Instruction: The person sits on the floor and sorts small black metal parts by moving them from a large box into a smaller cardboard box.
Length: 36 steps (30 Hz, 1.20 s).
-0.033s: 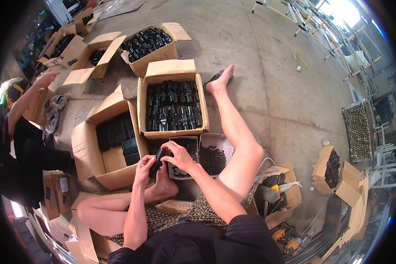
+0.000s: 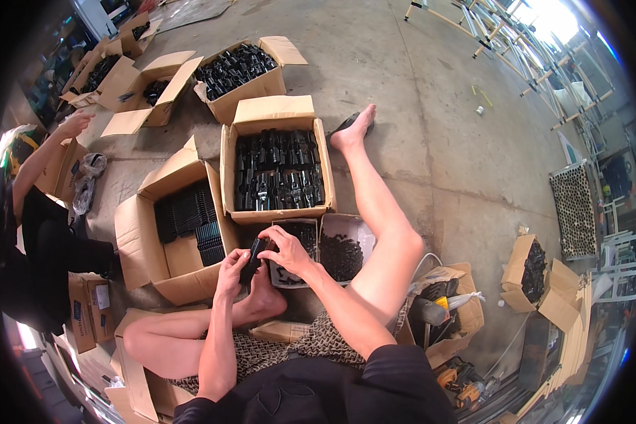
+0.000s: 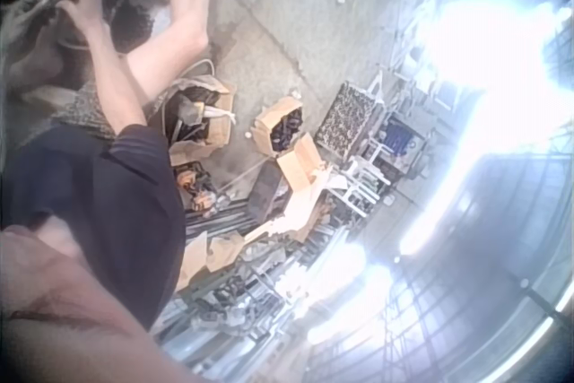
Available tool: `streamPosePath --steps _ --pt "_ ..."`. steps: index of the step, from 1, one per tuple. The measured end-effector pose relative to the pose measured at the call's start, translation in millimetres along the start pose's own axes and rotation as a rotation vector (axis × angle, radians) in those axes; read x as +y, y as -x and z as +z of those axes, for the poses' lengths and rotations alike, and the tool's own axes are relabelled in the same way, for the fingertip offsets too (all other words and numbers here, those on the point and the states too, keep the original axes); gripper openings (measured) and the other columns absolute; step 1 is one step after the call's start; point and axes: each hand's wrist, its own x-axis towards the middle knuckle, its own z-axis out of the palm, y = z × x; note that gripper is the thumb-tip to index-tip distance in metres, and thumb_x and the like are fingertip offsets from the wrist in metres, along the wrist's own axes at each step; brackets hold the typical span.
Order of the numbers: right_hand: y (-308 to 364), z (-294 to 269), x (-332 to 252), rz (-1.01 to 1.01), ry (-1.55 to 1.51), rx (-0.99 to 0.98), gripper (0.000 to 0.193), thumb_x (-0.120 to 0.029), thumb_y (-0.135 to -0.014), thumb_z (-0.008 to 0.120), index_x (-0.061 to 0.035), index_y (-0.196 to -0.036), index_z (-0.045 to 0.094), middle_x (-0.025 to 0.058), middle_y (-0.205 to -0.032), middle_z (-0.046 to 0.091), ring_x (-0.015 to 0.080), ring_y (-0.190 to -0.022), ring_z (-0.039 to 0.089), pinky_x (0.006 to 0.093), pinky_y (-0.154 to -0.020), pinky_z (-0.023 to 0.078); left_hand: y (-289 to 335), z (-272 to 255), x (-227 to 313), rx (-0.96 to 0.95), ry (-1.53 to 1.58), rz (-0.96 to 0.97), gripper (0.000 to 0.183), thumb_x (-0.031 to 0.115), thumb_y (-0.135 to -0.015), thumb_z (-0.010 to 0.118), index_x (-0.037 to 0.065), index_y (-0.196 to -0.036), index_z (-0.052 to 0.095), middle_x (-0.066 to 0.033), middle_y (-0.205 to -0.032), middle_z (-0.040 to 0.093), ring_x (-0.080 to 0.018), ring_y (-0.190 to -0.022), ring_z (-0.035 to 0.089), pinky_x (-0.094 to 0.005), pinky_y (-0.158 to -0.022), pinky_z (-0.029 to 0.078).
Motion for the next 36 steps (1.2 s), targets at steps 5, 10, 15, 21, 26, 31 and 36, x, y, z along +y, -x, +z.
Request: streamPosePath --steps 5,10,15,21,26,31,36 --pt "0.1 -13.0 11.0 0.224 0.1 -0.016 0.045 -0.034 -0.074 0.084 -0.0047 -0.105 0.067 0.0088 -0.091 0.07 0.0211 -0.075 0.068 0.0343 -0.07 0.054 0.7 13.8 -10.5 0.055 0.11 -0.041 0.013 0.018 -0.1 0.06 0.006 -0.101 0.055 -0.0134 -0.094 0.07 -0.0219 -0.081 0.072 -0.0307 -0.065 0.058" --pt "9.5 -68.1 51.9 0.756 0.336 -0.08 0.025 -0.026 -0.084 0.077 -0.0012 -0.083 0.073 0.0064 -0.071 0.072 0.0168 -0.068 0.071 0.0315 -0.066 0.056 2.0 11.0 -14.4 0.12 0.156 -0.092 0.012 0.017 -0.1 0.06 0.006 -0.101 0.055 -0.0157 -0.095 0.071 -0.0224 -0.08 0.072 -0.0303 -0.064 0.058" --pt "20.0 -86.1 68.1 0.957 0.201 0.017 0.032 -0.029 -0.085 0.071 0.0017 -0.075 0.071 0.0108 -0.067 0.07 0.0153 -0.057 0.068 0.0327 -0.053 0.055 -1.8 11.5 -20.8 0.128 0.151 -0.082 0.014 0.018 -0.099 0.061 0.005 -0.101 0.056 -0.0167 -0.095 0.071 -0.0223 -0.079 0.072 -0.0301 -0.062 0.056" --pt "48.1 -99.8 99.2 0.851 0.509 0.063 0.063 -0.06 -0.078 0.073 0.0021 -0.091 0.074 0.0212 -0.097 0.073 0.0327 -0.095 0.07 0.0419 -0.089 0.052 -1.7 10.9 -25.0 0.195 0.099 -0.097 0.016 0.019 -0.098 0.063 0.005 -0.101 0.055 -0.0154 -0.093 0.072 -0.0216 -0.076 0.072 -0.029 -0.059 0.054" --pt "51.8 -107.9 125.8 0.989 0.303 0.204 0.055 -0.047 -0.088 0.07 -0.0018 -0.119 0.067 0.0204 -0.115 0.069 0.0309 -0.111 0.065 0.0413 -0.096 0.049 -2.6 10.1 -27.4 0.214 0.04 -0.093 0.018 0.019 -0.097 0.064 0.005 -0.101 0.055 -0.0146 -0.092 0.072 -0.0206 -0.075 0.071 -0.0288 -0.058 0.053" --pt "44.7 -86.8 128.0 1.211 0.857 -0.033 0.044 -0.023 -0.092 0.06 -0.0064 -0.132 0.056 0.0213 -0.138 0.053 0.0366 -0.129 0.051 0.0456 -0.107 0.042 -3.2 12.7 -26.0 0.248 0.009 -0.102 0.016 0.018 -0.097 0.063 0.004 -0.099 0.055 -0.014 -0.09 0.072 -0.0202 -0.073 0.071 -0.0289 -0.058 0.054" --pt "54.3 -81.7 131.4 1.122 0.908 -0.044 0.032 -0.012 -0.093 0.053 -0.0055 -0.122 0.064 0.0216 -0.134 0.057 0.0389 -0.127 0.053 0.0475 -0.104 0.046 -6.8 10.9 -30.9 0.236 -0.037 -0.075 0.017 0.017 -0.096 0.065 0.004 -0.101 0.055 -0.0137 -0.089 0.071 -0.0198 -0.072 0.071 -0.0285 -0.056 0.052"
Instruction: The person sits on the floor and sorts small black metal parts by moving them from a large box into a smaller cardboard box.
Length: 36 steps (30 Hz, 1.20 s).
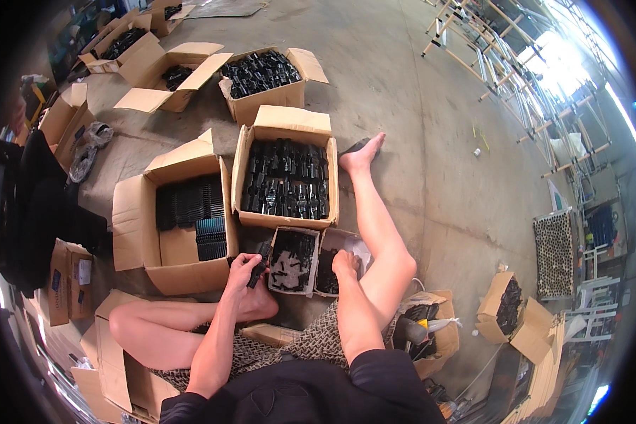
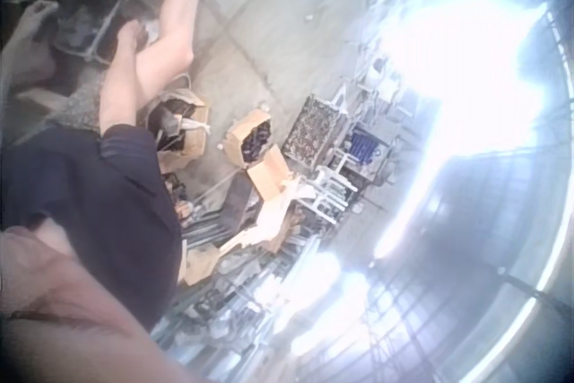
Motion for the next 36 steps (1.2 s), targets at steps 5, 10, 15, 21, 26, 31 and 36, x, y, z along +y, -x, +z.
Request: streamPosePath --steps 5,10,15,21,26,31,36 --pt "-1.0 -2.8 1.0 -0.075 -0.053 0.076 0.025 -0.01 -0.091 0.054 -0.0011 -0.106 0.071 0.0238 -0.115 0.067 0.0412 -0.111 0.064 0.0499 -0.094 0.052 -1.5 -0.9 -3.1 0.007 -0.035 0.002 0.021 0.018 -0.095 0.067 0.003 -0.102 0.054 -0.013 -0.089 0.071 -0.0188 -0.072 0.071 -0.0284 -0.055 0.051" --pt "-5.9 -3.7 7.5 -0.115 -0.074 0.143 0.021 -0.015 -0.086 0.068 0.002 -0.098 0.071 0.0277 -0.103 0.069 0.0438 -0.103 0.066 0.051 -0.089 0.052 -1.9 4.9 -2.6 0.01 -0.106 0.03 0.024 0.019 -0.094 0.068 0.001 -0.104 0.055 -0.0122 -0.089 0.072 -0.0175 -0.071 0.07 -0.0299 -0.057 0.05" --pt "15.6 -33.8 -7.6 -0.149 -0.221 0.298 0.022 -0.019 -0.087 0.072 0.0025 -0.091 0.072 0.0264 -0.09 0.07 0.0412 -0.091 0.069 0.0473 -0.08 0.054 -2.1 -1.3 -5.2 0.049 -0.121 0.066 0.023 0.018 -0.093 0.069 0.001 -0.102 0.055 -0.0118 -0.089 0.072 -0.0169 -0.072 0.07 -0.0294 -0.057 0.051" --pt "57.7 -67.5 -41.6 -0.455 -0.795 0.061 0.017 -0.013 -0.09 0.07 0.0013 -0.098 0.07 0.0095 -0.08 0.071 0.0101 -0.07 0.068 0.0261 -0.058 0.055 3.2 14.7 2.3 0.052 -0.109 0.119 0.023 0.018 -0.094 0.068 0.001 -0.102 0.055 -0.0111 -0.088 0.071 -0.0171 -0.072 0.07 -0.0275 -0.058 0.052" --pt "90.7 -50.7 -95.2 -0.621 -0.952 -0.251 0.016 -0.007 -0.093 0.064 0.003 -0.106 0.066 0.0089 -0.086 0.071 0.0142 -0.074 0.07 0.0276 -0.065 0.058 8.4 19.3 4.1 0.066 -0.079 0.132 0.024 0.019 -0.095 0.068 0.001 -0.105 0.056 -0.0108 -0.09 0.072 -0.016 -0.074 0.07 -0.0265 -0.061 0.052" --pt "97.3 -38.1 -116.5 -0.687 -0.925 -0.283 0.016 -0.007 -0.095 0.061 0.0045 -0.105 0.063 0.0104 -0.087 0.072 0.0146 -0.075 0.07 0.0275 -0.067 0.058 6.4 18.5 3.4 0.094 -0.013 0.124 0.024 0.018 -0.096 0.067 0.001 -0.107 0.056 -0.0105 -0.09 0.072 -0.0155 -0.074 0.07 -0.0263 -0.062 0.053" --pt "109.4 -36.7 -126.2 -0.687 -0.842 -0.225 0.017 -0.009 -0.091 0.068 0.0046 -0.099 0.064 0.01 -0.083 0.072 0.0129 -0.073 0.069 0.027 -0.064 0.055 1.2 15.4 -1.9 0.118 0.036 0.126 0.023 0.017 -0.096 0.066 -0.001 -0.107 0.056 -0.0115 -0.087 0.071 -0.0148 -0.07 0.068 -0.0257 -0.059 0.053"
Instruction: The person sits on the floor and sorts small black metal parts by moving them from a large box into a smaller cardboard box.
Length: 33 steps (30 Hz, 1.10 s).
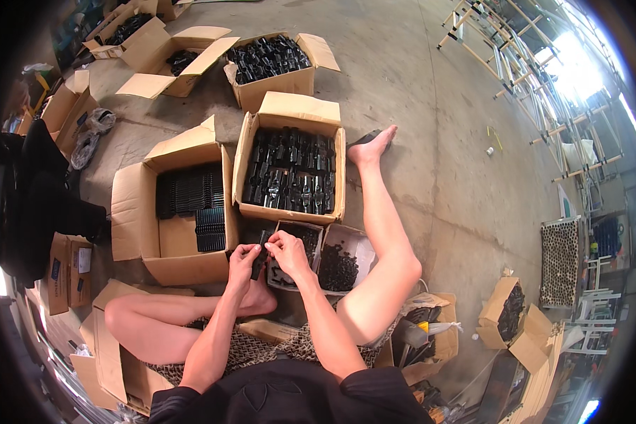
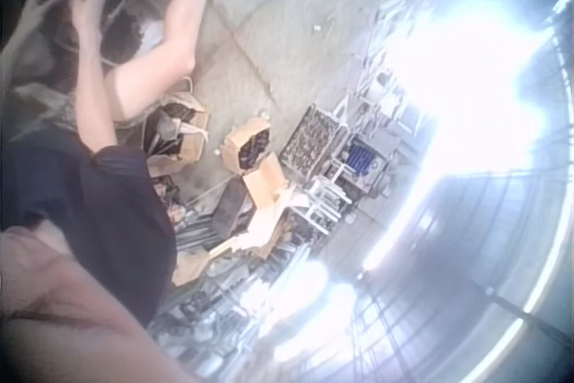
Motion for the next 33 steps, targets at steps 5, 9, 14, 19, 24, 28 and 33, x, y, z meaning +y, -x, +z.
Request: streamPosePath --steps 5,9,14,19,24,28,33 --pt "0.8 14.9 23.1 -0.009 -0.179 0.087 0.02 -0.009 -0.088 0.072 0.0045 -0.101 0.065 0.0075 -0.082 0.069 0.0115 -0.073 0.067 0.026 -0.065 0.055 -1.6 1.1 -4.2 0.021 0.006 -0.001 0.023 0.016 -0.096 0.067 -0.002 -0.106 0.056 -0.0119 -0.084 0.07 -0.0141 -0.068 0.067 -0.0254 -0.057 0.052" --pt "2.3 15.0 20.5 -0.006 -0.162 0.046 0.019 -0.006 -0.087 0.07 0.0052 -0.102 0.066 0.0076 -0.084 0.07 0.0112 -0.074 0.068 0.025 -0.067 0.055 -2.6 -2.4 -6.7 0.058 -0.027 -0.004 0.023 0.016 -0.096 0.067 -0.002 -0.106 0.057 -0.0115 -0.083 0.07 -0.0139 -0.067 0.067 -0.0252 -0.057 0.052" --pt "5.8 10.2 18.6 -0.041 -0.097 0.066 0.018 -0.005 -0.087 0.07 0.0051 -0.101 0.067 0.0079 -0.085 0.071 0.0113 -0.076 0.068 0.0251 -0.069 0.056 -3.4 -1.9 -9.1 0.052 -0.032 0.03 0.024 0.017 -0.095 0.068 -0.002 -0.105 0.057 -0.0115 -0.084 0.071 -0.0137 -0.068 0.067 -0.025 -0.057 0.052" --pt "5.9 12.7 26.7 -0.09 -0.085 0.073 0.019 -0.006 -0.086 0.071 0.0038 -0.102 0.068 0.0097 -0.085 0.071 0.0135 -0.077 0.068 0.0278 -0.071 0.056 -3.8 -0.3 -9.1 0.045 -0.058 0.071 0.024 0.017 -0.095 0.069 -0.002 -0.104 0.057 -0.0109 -0.084 0.071 -0.0134 -0.069 0.068 -0.0247 -0.056 0.052" --pt "7.2 16.3 26.1 -0.199 0.027 0.111 0.02 -0.005 -0.085 0.071 0.0037 -0.103 0.068 0.0121 -0.085 0.071 0.0155 -0.077 0.068 0.0295 -0.072 0.056 -4.5 -2.9 -9.9 0.05 -0.05 0.055 0.024 0.017 -0.095 0.068 -0.001 -0.104 0.057 -0.0109 -0.084 0.071 -0.013 -0.069 0.068 -0.0241 -0.056 0.051" --pt "7.1 16.0 26.8 -0.225 0.025 0.114 0.017 -0.004 -0.087 0.07 0.0044 -0.102 0.068 0.0119 -0.084 0.071 0.0152 -0.075 0.068 0.0294 -0.07 0.056 -4.9 -2.7 -9.9 0.052 -0.031 0.062 0.024 0.017 -0.095 0.069 -0.001 -0.105 0.058 -0.0108 -0.083 0.071 -0.0122 -0.068 0.067 -0.0238 -0.057 0.051" --pt "9.0 15.9 24.0 -0.044 -0.046 0.074 0.02 -0.014 -0.093 0.066 0.0045 -0.098 0.068 0.0103 -0.078 0.07 0.0141 -0.07 0.067 0.0288 -0.065 0.054 -6.9 -5.9 -13.5 0.04 -0.164 0.155 0.024 0.017 -0.094 0.069 -0.003 -0.103 0.059 -0.011 -0.082 0.071 -0.0111 -0.069 0.066 -0.0232 -0.058 0.051"
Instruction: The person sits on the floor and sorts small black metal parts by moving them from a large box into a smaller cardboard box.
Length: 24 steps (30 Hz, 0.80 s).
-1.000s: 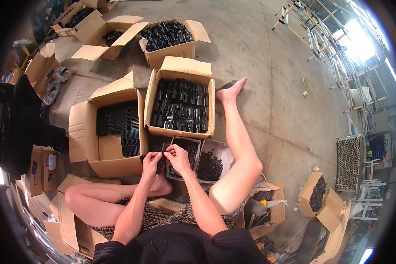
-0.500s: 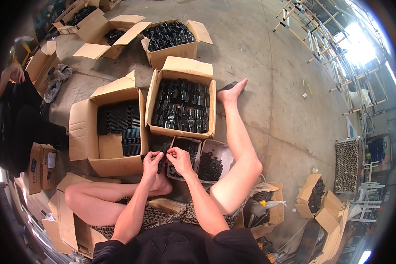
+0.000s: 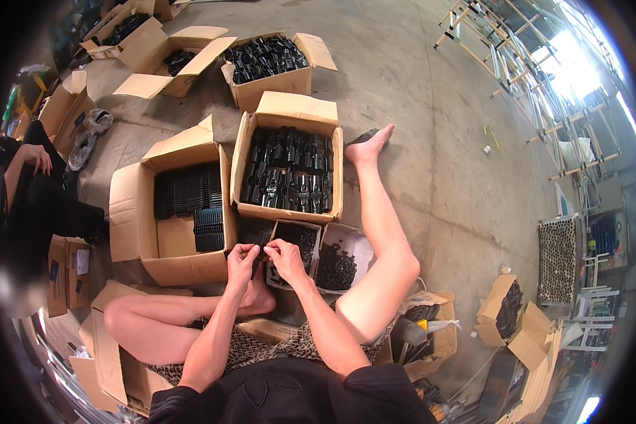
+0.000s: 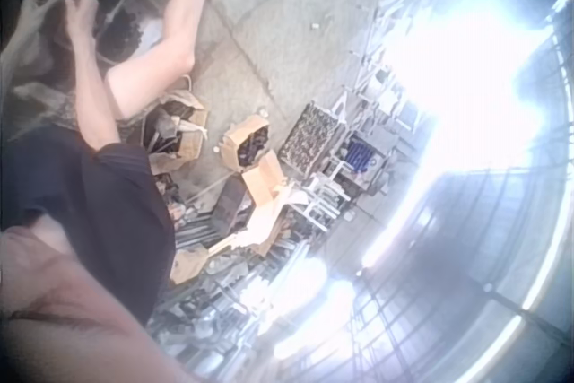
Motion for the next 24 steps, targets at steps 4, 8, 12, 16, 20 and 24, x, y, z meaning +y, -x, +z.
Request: streamPosePath --steps 4,8,12,16,20,24 --pt "-3.6 2.2 10.4 0.122 0.012 -0.022 0.026 -0.021 -0.096 0.063 0.0043 -0.091 0.066 0.0081 -0.074 0.068 0.0131 -0.067 0.065 0.0282 -0.062 0.052 -0.3 4.6 -2.1 -0.014 -0.001 0.032 0.025 0.016 -0.094 0.069 -0.005 -0.104 0.06 -0.0116 -0.082 0.071 -0.0111 -0.07 0.065 -0.0237 -0.059 0.051" --pt "-2.0 1.0 8.9 -0.008 0.162 0.057 0.033 -0.026 -0.099 0.058 0.0041 -0.087 0.064 0.0077 -0.071 0.067 0.0133 -0.063 0.063 0.028 -0.06 0.051 0.6 0.7 -3.7 -0.002 -0.019 -0.015 0.025 0.016 -0.093 0.069 -0.005 -0.104 0.06 -0.0116 -0.084 0.071 -0.0109 -0.071 0.065 -0.0245 -0.061 0.051" --pt "-0.8 -0.6 9.7 0.005 0.044 -0.028 0.029 -0.025 -0.1 0.058 0.0033 -0.097 0.063 0.0083 -0.077 0.067 0.0134 -0.066 0.063 0.0285 -0.062 0.051 3.9 3.9 6.7 0.007 -0.04 -0.015 0.025 0.017 -0.093 0.07 -0.004 -0.103 0.061 -0.0106 -0.085 0.07 -0.0107 -0.073 0.064 -0.0248 -0.063 0.051" --pt "-5.4 -2.9 14.7 0.074 0.13 -0.085 0.024 -0.021 -0.099 0.058 0.0029 -0.099 0.062 0.0086 -0.081 0.068 0.0131 -0.066 0.064 0.0299 -0.061 0.052 3.0 5.6 3.2 0.017 -0.007 -0.011 0.024 0.016 -0.092 0.071 -0.004 -0.102 0.061 -0.0096 -0.083 0.069 -0.0104 -0.072 0.063 -0.0247 -0.062 0.051" --pt "-0.4 0.3 15.8 -0.049 0.102 -0.046 0.03 -0.025 -0.1 0.057 0.0034 -0.095 0.062 0.0099 -0.077 0.068 0.0151 -0.065 0.065 0.0305 -0.061 0.053 -0.2 2.6 2.6 -0.011 -0.02 -0.036 0.021 0.013 -0.094 0.069 -0.004 -0.103 0.061 -0.0105 -0.087 0.07 -0.012 -0.076 0.067 -0.0239 -0.066 0.053" --pt "-2.2 -3.3 9.2 0.087 0.126 -0.104 0.026 -0.024 -0.098 0.061 0.0026 -0.097 0.061 0.0102 -0.079 0.068 0.0156 -0.07 0.065 0.0301 -0.064 0.051 2.5 2.9 2.8 0.0 -0.018 -0.045 0.021 0.014 -0.094 0.068 -0.003 -0.104 0.06 -0.0108 -0.087 0.07 -0.0133 -0.074 0.068 -0.0244 -0.064 0.054"
